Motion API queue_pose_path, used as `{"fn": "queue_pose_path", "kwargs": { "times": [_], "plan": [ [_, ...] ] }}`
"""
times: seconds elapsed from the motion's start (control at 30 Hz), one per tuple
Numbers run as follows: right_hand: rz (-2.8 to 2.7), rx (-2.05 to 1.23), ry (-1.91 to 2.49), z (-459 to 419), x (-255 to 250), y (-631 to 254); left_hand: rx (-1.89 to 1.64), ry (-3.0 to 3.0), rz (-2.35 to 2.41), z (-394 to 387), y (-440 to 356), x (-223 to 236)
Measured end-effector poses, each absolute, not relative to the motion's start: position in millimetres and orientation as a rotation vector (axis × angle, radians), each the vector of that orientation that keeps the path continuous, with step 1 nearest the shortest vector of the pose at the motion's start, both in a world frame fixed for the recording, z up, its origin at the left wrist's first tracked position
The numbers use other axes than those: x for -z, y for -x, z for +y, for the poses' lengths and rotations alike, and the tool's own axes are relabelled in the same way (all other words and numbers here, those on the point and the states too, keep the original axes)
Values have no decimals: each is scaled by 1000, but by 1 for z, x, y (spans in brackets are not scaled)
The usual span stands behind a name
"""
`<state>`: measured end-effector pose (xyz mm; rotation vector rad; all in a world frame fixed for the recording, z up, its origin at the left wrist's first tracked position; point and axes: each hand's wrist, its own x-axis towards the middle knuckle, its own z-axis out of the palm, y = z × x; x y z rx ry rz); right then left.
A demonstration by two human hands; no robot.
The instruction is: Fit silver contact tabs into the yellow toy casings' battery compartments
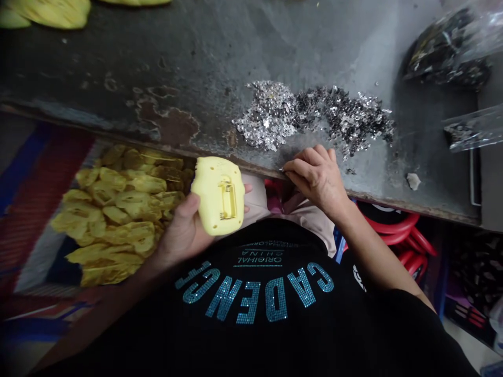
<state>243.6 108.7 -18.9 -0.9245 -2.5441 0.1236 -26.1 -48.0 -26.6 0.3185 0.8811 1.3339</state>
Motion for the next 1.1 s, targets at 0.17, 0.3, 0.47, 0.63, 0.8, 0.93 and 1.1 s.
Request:
{"fn": "queue_pose_path", "kwargs": {
  "times": [0.17,0.3,0.47,0.63,0.8,0.93,1.1],
  "plan": [
    [-2502,-226,946,103,19,-244,-1308,-334,861,-45,21,28],
    [-2533,-245,1046,105,16,-231,-1299,-362,839,-43,16,27],
    [-2626,-317,1086,101,8,-230,-1307,-376,808,-45,14,28],
    [-2612,-247,1052,91,16,-240,-1266,-364,768,-45,10,27],
    [-2436,-202,964,82,30,-243,-1171,-297,782,-44,8,21],
    [-2186,-780,798,74,8,-238,-1007,-311,711,-44,10,18],
    [-1965,-1225,758,62,-39,-230,-907,-362,622,-45,4,12]
  ]
}}
